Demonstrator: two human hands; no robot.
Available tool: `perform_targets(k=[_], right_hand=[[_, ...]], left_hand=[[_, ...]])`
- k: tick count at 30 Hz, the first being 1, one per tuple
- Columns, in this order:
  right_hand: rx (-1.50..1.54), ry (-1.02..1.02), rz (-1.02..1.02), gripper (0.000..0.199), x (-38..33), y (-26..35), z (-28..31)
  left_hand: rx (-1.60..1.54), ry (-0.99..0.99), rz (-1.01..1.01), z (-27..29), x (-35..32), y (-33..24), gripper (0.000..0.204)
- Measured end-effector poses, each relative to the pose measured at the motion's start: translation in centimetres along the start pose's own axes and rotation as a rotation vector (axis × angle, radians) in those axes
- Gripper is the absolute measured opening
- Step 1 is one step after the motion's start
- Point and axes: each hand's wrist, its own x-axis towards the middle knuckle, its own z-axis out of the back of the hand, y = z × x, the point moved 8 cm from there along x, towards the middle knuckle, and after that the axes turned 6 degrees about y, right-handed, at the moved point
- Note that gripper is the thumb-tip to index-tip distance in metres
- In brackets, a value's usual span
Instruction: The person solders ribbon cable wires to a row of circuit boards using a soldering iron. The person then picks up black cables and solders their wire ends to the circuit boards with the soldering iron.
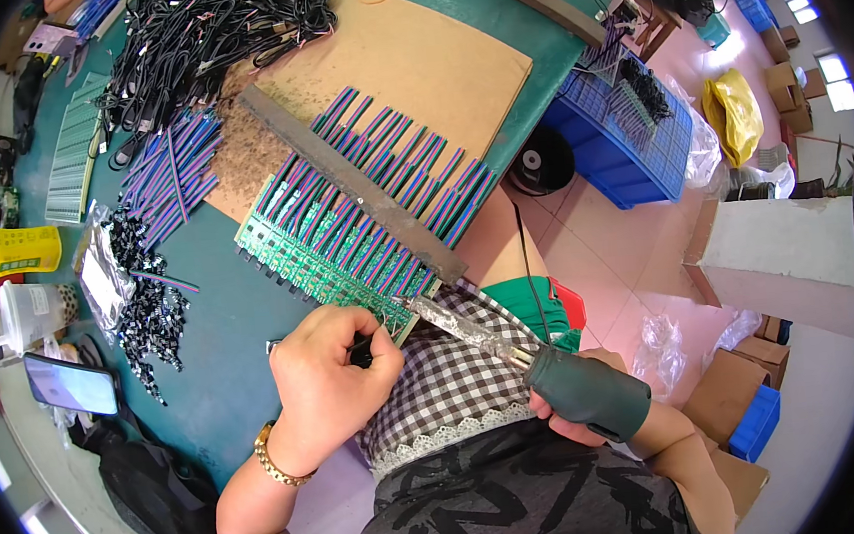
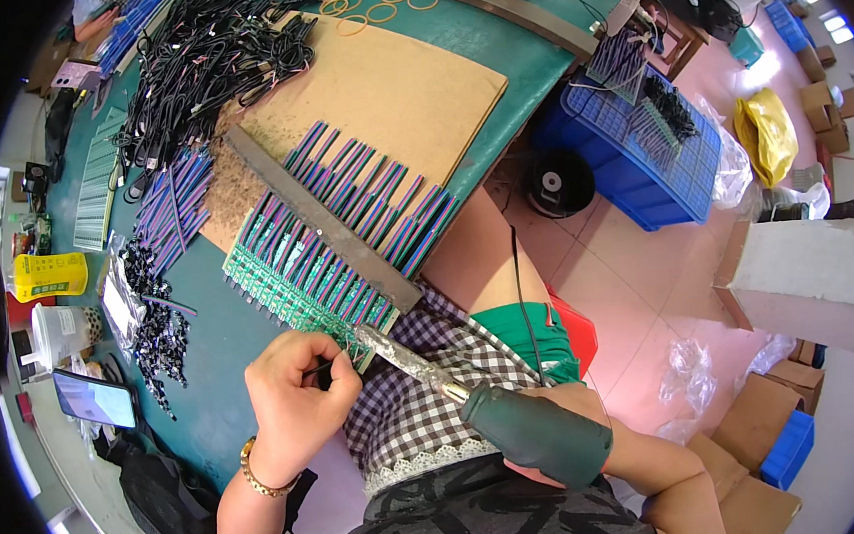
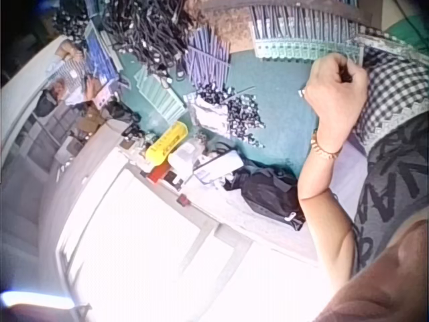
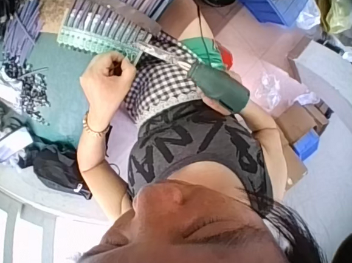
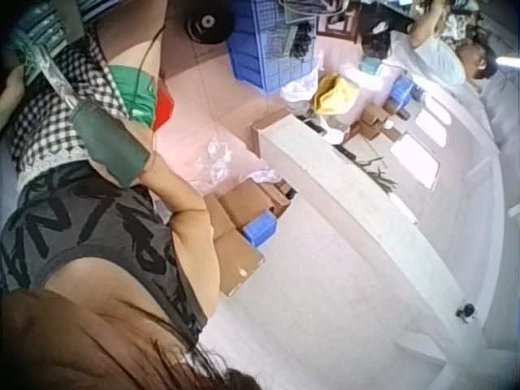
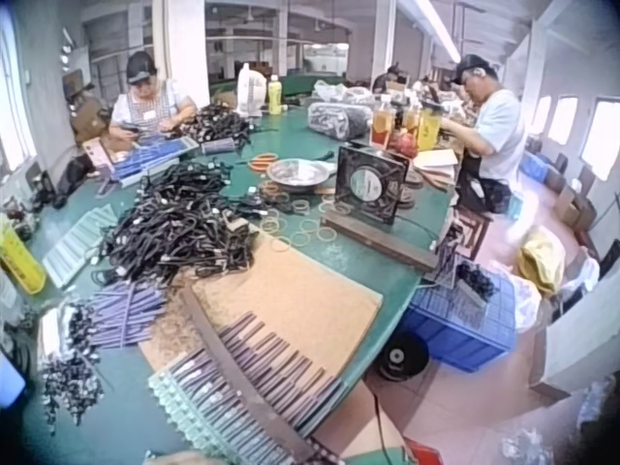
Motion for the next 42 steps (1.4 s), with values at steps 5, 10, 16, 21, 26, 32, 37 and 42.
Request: perform_targets(k=[5,10,16,21,26,32,37,42], right_hand=[[-0.360,-0.040,0.529,0.018,-0.9,3.3,-0.3],[-0.162,0.049,0.243,0.034,0.1,-0.2,-0.7],[-0.513,-0.037,0.409,0.028,0.2,1.9,-1.1],[-0.582,0.103,0.370,0.032,0.2,1.6,-1.4],[0.018,0.003,0.166,0.037,0.0,-1.3,-0.4],[-0.190,0.068,0.158,0.033,0.4,-3.0,-1.2],[0.014,0.062,0.181,0.022,0.7,-0.5,-0.4],[-0.270,-0.126,0.423,0.017,0.2,2.0,1.0]], left_hand=[[-0.020,0.035,0.071,0.0,0.3,0.2,0.008],[-0.120,0.090,0.191,-0.2,0.7,1.1,0.007],[-0.176,0.093,0.204,-0.2,0.8,1.2,0.006],[-0.167,0.123,0.211,-0.3,1.0,1.3,0.006],[-0.158,0.128,0.208,-0.2,1.2,1.3,0.006],[-0.128,0.177,0.261,0.0,1.2,1.5,0.006],[-0.172,0.130,0.203,-0.1,1.3,1.2,0.007],[-0.099,0.192,0.111,-0.2,0.6,0.4,0.004]])
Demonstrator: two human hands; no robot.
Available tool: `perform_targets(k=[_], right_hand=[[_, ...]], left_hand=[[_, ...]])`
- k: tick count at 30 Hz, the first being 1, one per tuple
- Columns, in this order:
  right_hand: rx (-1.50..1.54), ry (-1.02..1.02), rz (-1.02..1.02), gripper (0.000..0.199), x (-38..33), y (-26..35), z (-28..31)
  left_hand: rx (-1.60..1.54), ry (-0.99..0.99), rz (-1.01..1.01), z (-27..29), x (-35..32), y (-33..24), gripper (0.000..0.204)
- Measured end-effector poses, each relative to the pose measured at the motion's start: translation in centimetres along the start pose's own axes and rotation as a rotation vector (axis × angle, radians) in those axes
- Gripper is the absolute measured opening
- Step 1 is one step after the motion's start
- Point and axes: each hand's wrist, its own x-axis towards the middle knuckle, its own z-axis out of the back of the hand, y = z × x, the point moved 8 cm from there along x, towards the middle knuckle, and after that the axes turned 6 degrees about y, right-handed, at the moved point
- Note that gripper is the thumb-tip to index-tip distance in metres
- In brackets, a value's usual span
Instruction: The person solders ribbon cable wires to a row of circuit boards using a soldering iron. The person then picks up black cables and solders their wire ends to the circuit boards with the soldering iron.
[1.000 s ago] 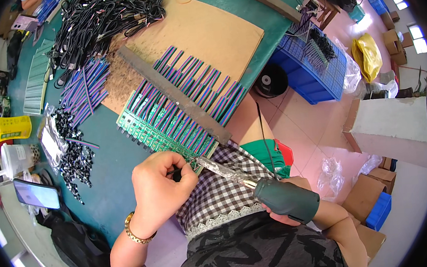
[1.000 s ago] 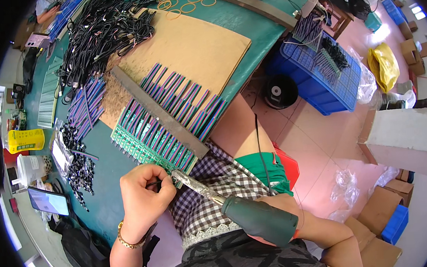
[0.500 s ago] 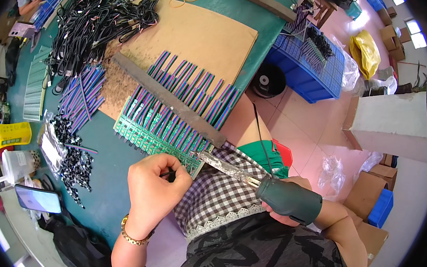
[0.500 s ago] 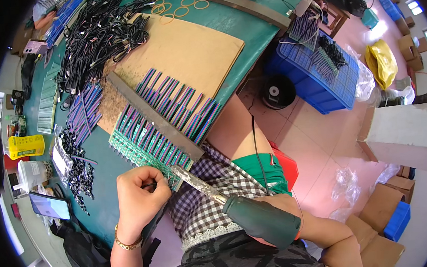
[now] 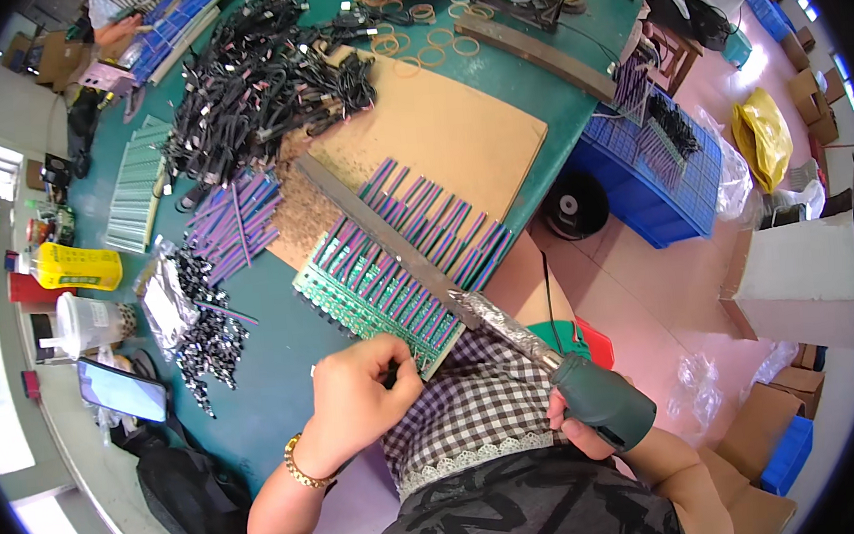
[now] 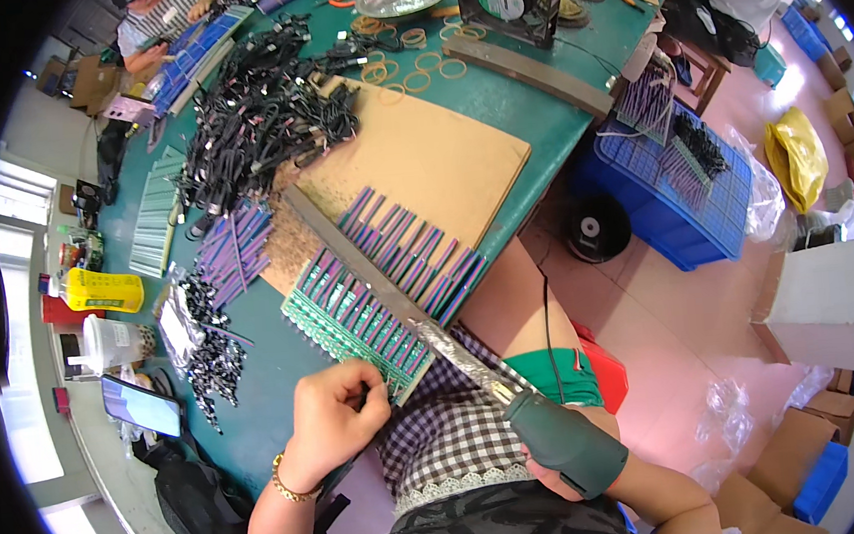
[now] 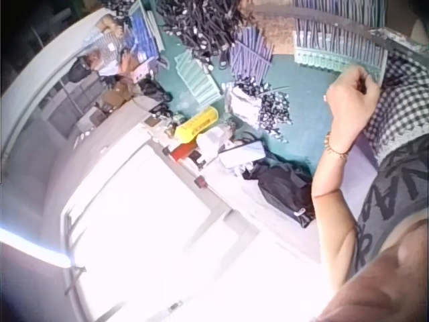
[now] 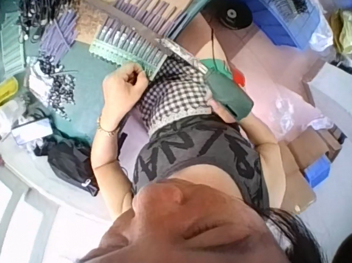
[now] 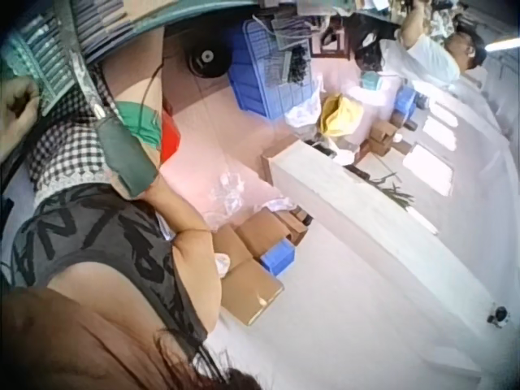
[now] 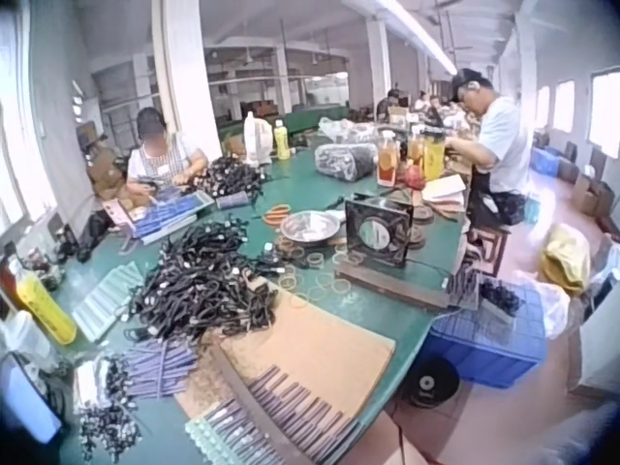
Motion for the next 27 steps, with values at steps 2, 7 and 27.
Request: perform_targets(k=[2,7,27], right_hand=[[0.090,-0.058,-0.051,0.013,-0.7,-1.1,-0.1],[0.301,-0.208,-0.074,0.011,-1.1,-2.5,1.1],[0.768,-0.224,0.047,0.025,1.0,-1.4,1.6]], left_hand=[[0.111,0.000,-0.087,0.9,-0.5,-1.5,0.006],[0.499,-0.272,-0.345,7.2,5.8,-4.3,0.005],[0.625,-0.109,0.092,10.5,-2.9,1.3,0.019]])
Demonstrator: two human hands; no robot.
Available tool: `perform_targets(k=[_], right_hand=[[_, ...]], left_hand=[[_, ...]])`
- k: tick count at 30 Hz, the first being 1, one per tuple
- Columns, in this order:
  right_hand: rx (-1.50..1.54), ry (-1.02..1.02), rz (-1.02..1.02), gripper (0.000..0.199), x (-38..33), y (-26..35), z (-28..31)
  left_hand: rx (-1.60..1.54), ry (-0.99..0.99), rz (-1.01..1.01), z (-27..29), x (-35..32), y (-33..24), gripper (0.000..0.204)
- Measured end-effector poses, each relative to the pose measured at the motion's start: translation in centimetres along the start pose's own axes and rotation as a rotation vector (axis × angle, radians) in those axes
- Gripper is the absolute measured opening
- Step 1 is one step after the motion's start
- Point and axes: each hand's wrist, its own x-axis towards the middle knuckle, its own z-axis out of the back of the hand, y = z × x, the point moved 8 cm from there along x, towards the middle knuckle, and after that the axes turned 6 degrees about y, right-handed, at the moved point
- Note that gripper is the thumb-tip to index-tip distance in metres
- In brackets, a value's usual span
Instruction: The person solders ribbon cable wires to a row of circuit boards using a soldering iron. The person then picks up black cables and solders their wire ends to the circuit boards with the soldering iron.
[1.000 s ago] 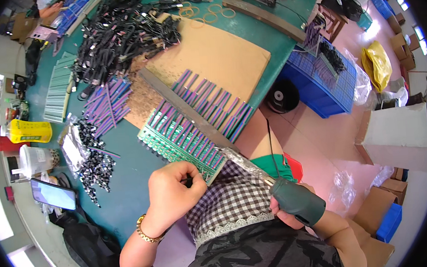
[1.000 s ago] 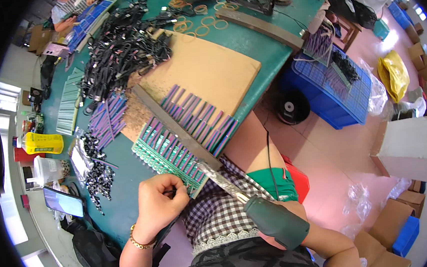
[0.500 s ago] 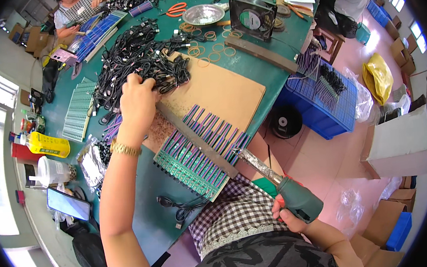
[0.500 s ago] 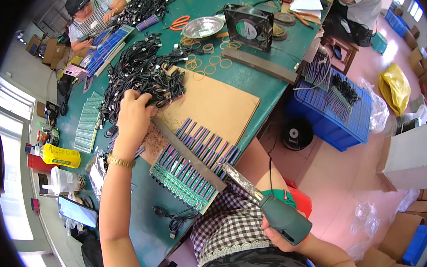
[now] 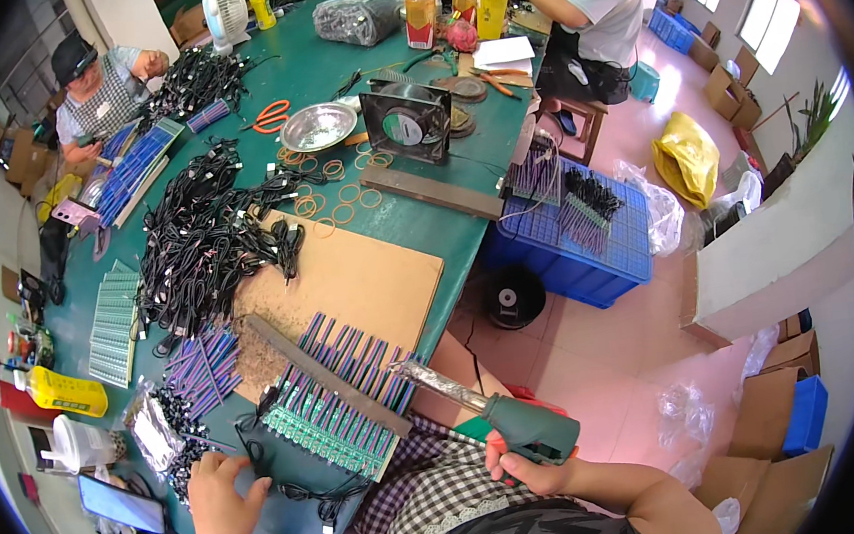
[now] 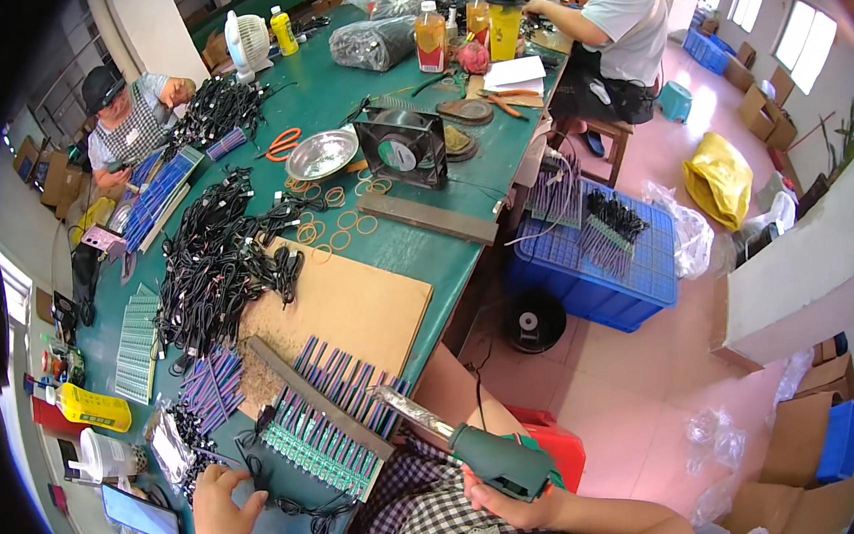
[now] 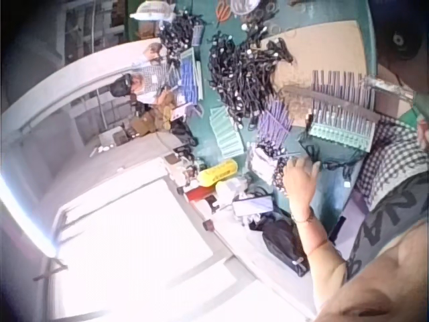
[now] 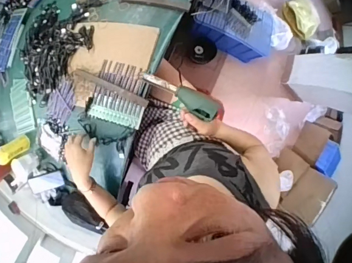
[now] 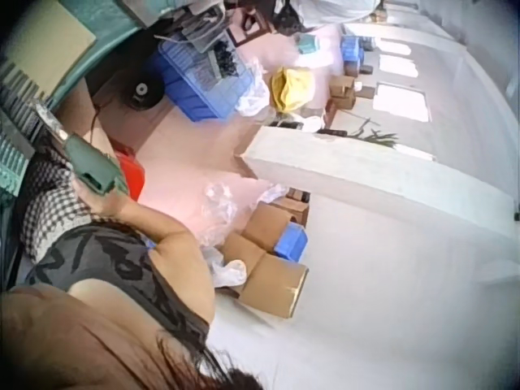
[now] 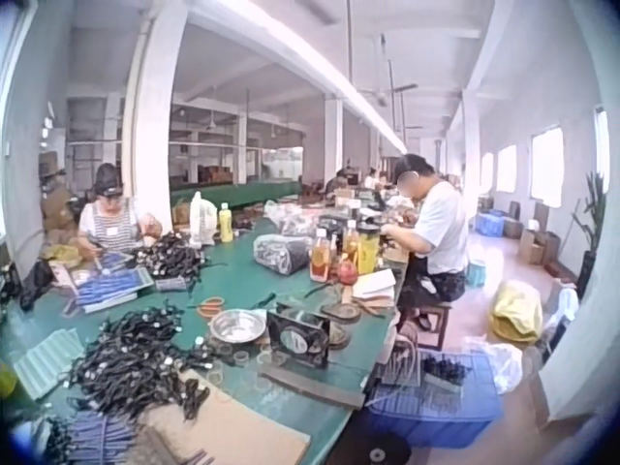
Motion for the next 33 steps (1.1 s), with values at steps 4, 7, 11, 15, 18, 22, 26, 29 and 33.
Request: perform_targets(k=[4,7,11,15,18,22,26,29,33], right_hand=[[-0.033,0.024,-0.081,0.024,0.4,-0.1,-1.5],[-0.050,0.081,-0.051,0.020,0.5,0.0,-2.6],[-0.077,0.073,-0.038,0.016,0.9,0.8,-3.5],[-0.068,0.085,-0.083,0.025,-0.4,-1.1,-3.0],[0.019,0.093,-0.120,0.030,-0.7,-2.1,-2.5],[-0.078,0.155,-0.083,0.029,0.0,-1.7,-3.1],[-0.198,0.129,-0.034,0.022,0.0,-1.0,-3.4],[-0.276,0.086,-0.073,0.015,-0.3,-1.3,-2.8],[-0.272,0.071,-0.084,0.009,-0.3,-1.4,-2.7]], left_hand=[[-0.261,-0.159,0.031,-1.7,2.2,-0.5,0.031],[-0.285,-0.249,0.016,-3.1,4.5,-0.6,0.017],[-0.210,-0.371,-0.049,-3.7,4.8,1.5,0.011],[-0.449,-0.317,-0.054,-3.2,4.3,2.4,0.011],[-0.647,-0.217,0.009,-4.0,4.3,2.2,0.014],[-0.695,-0.170,-0.032,-3.8,3.0,2.3,0.016],[-1.073,-0.031,0.143,-5.2,2.1,2.3,0.023],[-1.119,0.027,0.153,-5.9,1.6,2.2,0.024],[-1.407,-0.030,0.099,-7.2,1.8,2.7,0.015]])
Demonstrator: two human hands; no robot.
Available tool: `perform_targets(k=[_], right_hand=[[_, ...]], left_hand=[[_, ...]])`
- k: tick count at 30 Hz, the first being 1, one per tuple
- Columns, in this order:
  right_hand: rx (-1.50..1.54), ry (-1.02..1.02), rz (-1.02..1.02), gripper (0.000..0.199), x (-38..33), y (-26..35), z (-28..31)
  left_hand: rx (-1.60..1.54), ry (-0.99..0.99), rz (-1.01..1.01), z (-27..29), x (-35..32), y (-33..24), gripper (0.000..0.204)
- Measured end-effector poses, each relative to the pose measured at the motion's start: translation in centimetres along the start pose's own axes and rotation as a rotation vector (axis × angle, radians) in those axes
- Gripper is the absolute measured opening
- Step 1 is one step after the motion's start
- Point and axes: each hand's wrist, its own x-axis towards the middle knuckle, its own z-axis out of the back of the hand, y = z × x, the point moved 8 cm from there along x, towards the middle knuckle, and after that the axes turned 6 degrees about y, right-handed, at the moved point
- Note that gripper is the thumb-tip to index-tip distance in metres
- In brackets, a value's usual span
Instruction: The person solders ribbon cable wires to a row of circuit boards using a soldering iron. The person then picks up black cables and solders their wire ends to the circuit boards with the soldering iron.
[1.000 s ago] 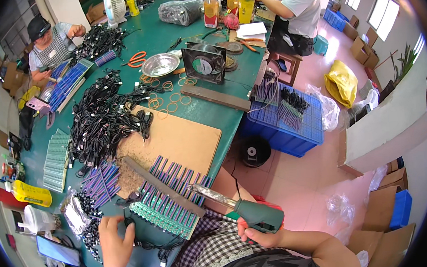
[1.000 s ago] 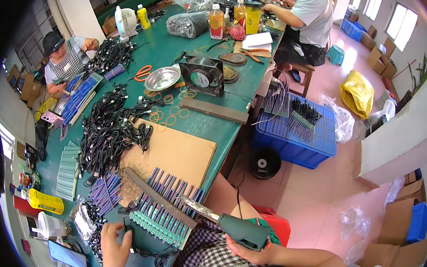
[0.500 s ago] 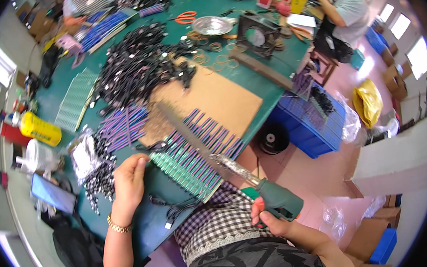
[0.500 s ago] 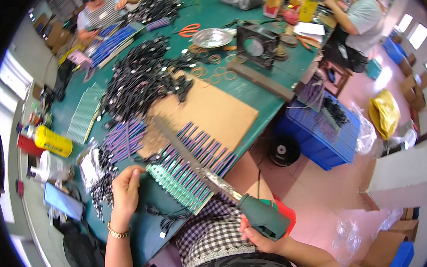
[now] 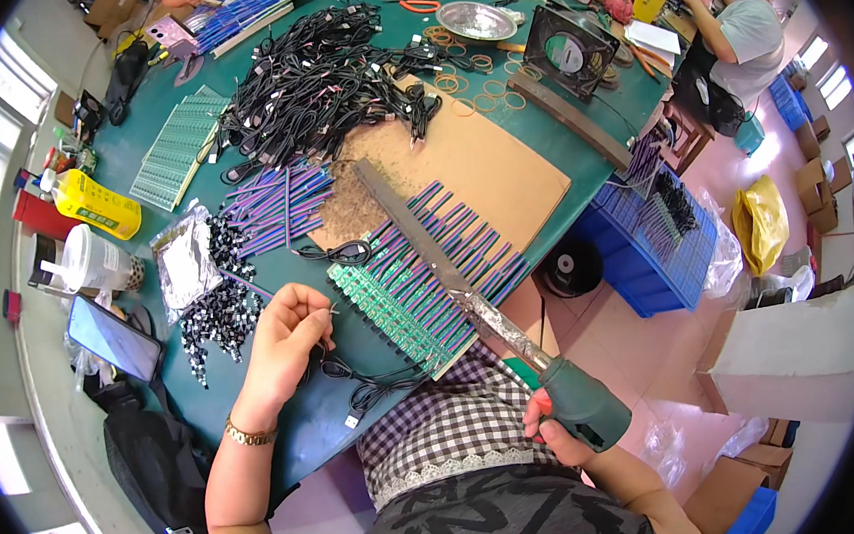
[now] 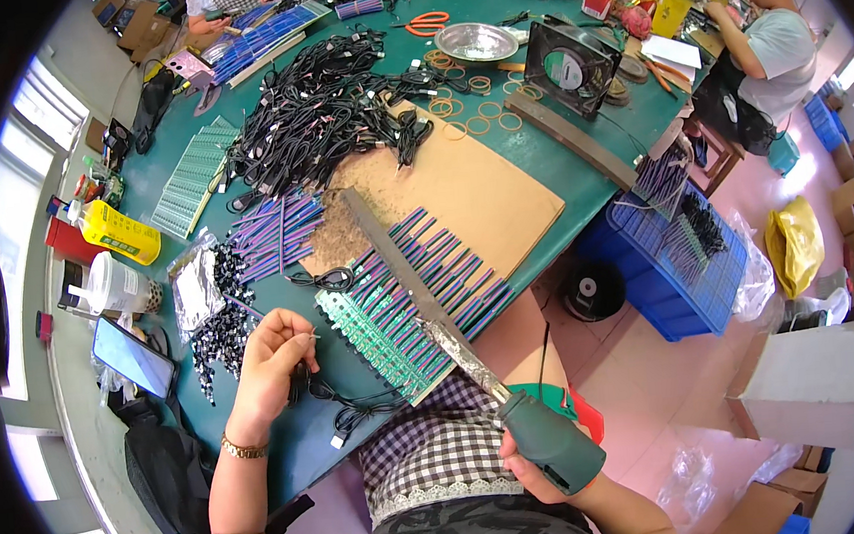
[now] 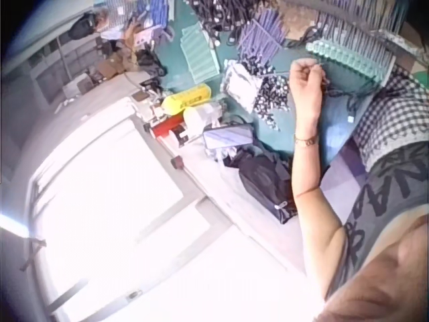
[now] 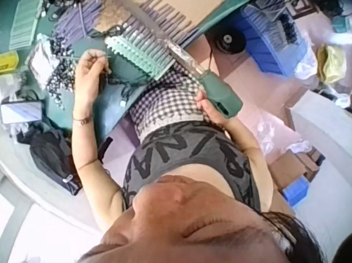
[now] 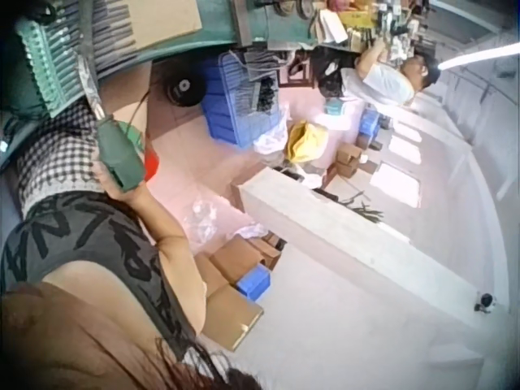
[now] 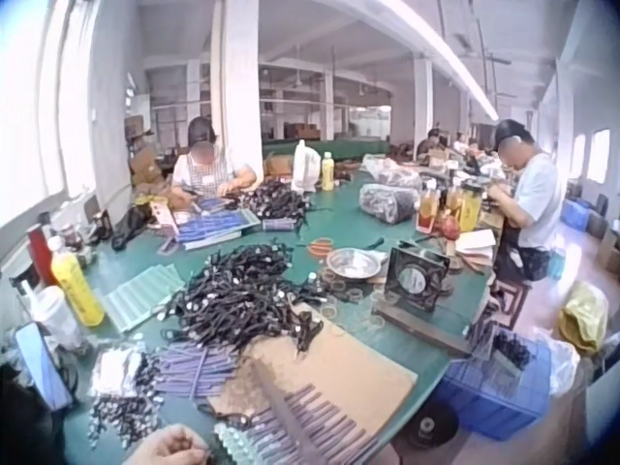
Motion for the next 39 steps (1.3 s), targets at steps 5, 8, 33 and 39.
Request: perform_targets(k=[5,8,33,39], right_hand=[[-0.146,0.141,-0.009,0.036,-0.6,-1.3,0.3],[-0.165,0.119,-0.028,0.035,-0.6,-1.2,0.1],[0.313,0.157,0.172,0.054,8.3,1.3,-8.2],[0.176,0.231,0.094,0.037,8.2,0.3,-8.5]], left_hand=[[0.045,0.035,0.067,0.0,0.0,0.4,0.004],[0.234,-0.008,0.094,-0.5,-0.2,0.2,0.004],[0.218,0.190,-0.063,-8.0,-5.6,-2.7,0.005],[0.299,0.281,0.154,-8.4,-5.4,-2.1,0.004]])
